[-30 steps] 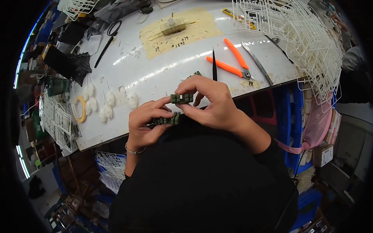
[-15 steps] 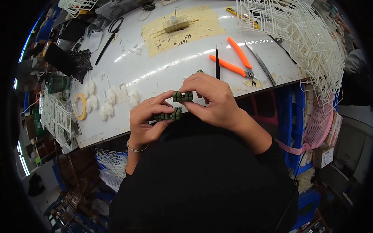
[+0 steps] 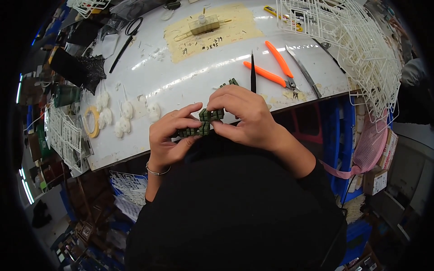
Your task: Assembling small green plastic or electronic components at a workbench.
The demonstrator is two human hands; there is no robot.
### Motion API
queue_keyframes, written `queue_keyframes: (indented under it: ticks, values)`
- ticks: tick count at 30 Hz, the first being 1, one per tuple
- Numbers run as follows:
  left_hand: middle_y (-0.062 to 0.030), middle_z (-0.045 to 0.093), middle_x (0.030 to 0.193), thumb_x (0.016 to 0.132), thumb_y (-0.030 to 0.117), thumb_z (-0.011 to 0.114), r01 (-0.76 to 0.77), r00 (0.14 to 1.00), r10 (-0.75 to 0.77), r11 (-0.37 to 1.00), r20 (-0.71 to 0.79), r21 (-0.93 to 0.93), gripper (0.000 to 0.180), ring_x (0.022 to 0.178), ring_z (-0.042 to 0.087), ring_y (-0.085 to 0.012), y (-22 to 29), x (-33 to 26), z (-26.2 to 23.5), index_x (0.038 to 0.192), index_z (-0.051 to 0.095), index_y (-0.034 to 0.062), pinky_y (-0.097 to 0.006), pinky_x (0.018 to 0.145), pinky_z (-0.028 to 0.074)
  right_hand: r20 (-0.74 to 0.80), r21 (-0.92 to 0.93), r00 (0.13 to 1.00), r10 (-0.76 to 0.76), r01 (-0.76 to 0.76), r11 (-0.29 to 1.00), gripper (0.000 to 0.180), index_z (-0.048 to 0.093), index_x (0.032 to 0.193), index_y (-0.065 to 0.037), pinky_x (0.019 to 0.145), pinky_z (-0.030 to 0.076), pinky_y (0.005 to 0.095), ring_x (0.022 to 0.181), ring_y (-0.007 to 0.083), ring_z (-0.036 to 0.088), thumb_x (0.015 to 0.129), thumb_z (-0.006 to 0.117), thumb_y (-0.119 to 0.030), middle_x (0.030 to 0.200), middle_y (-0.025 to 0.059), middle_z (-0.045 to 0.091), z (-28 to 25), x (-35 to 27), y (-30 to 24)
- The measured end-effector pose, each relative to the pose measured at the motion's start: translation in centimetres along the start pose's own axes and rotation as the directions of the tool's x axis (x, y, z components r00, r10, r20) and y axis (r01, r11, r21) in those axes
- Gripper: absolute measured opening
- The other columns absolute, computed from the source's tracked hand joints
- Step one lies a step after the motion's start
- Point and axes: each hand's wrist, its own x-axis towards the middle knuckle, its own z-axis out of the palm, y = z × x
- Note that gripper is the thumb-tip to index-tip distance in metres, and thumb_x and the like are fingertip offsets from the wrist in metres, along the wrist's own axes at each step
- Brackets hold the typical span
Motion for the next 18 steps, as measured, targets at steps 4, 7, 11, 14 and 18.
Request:
queue_keyframes:
  ticks: [4,7,11,14,18]
  values:
    - [-0.0083,0.069,0.114,0.057,-0.008,0.07,-0.019,0.999,0.019,1.0,0.028,0.016,0.033,0.069,0.057,-0.0149,-0.32,-0.11,0.09,0.088,0.07,0.0051,-0.024,0.066,0.047,-0.011,0.017,0.998,-0.064,0.065,0.998,0.027,0.062,0.089,-0.003,0.062,0.045,0.0273,0.079,0.0208,0.059,0.064,0.069,0.004,0.091,0.0066,0.064,0.29,-0.26,0.3]
    - [-0.0078,0.069,0.114,0.058,-0.008,0.07,-0.015,0.999,0.015,1.0,0.031,0.016,0.033,0.069,0.057,-0.0148,-0.36,-0.2,0.1,0.088,0.069,0.005,-0.024,0.066,0.046,0.006,0.038,0.998,-0.061,0.061,0.997,0.028,0.062,0.09,-0.003,0.063,0.045,0.0275,0.078,0.0209,0.059,0.063,0.069,0.004,0.091,0.007,0.064,0.3,-0.31,0.48]
    - [-0.0075,0.069,0.113,0.058,-0.009,0.07,-0.009,0.999,0.009,1.0,0.033,0.012,0.033,0.068,0.056,-0.0146,-0.46,-0.22,0.11,0.088,0.069,0.0049,-0.024,0.065,0.046,0.026,0.064,0.998,-0.049,0.048,0.997,0.029,0.062,0.09,-0.002,0.064,0.045,0.0275,0.078,0.0208,0.058,0.063,0.068,0.005,0.092,0.0073,0.064,0.33,-0.43,0.73]
    - [-0.0076,0.07,0.113,0.058,-0.009,0.069,-0.005,1.0,0.005,1.0,0.026,0.003,0.033,0.068,0.056,-0.0145,-0.54,-0.21,0.12,0.088,0.069,0.0047,-0.024,0.064,0.046,0.036,0.082,0.999,-0.026,0.023,0.996,0.029,0.063,0.09,-0.002,0.063,0.045,0.0271,0.077,0.0199,0.058,0.063,0.068,0.006,0.092,0.0074,0.064,0.38,-0.52,0.9]
    - [-0.0078,0.07,0.113,0.058,-0.009,0.069,0.0,1.0,0.0,1.0,0.018,-0.001,0.033,0.068,0.056,-0.0146,-0.65,-0.17,0.18,0.088,0.069,0.0047,-0.024,0.064,0.046,0.035,0.081,0.999,0.005,-0.008,0.997,0.03,0.063,0.091,-0.003,0.062,0.045,0.0267,0.075,0.019,0.057,0.063,0.067,0.007,0.091,0.0074,0.064,0.36,-0.59,0.79]
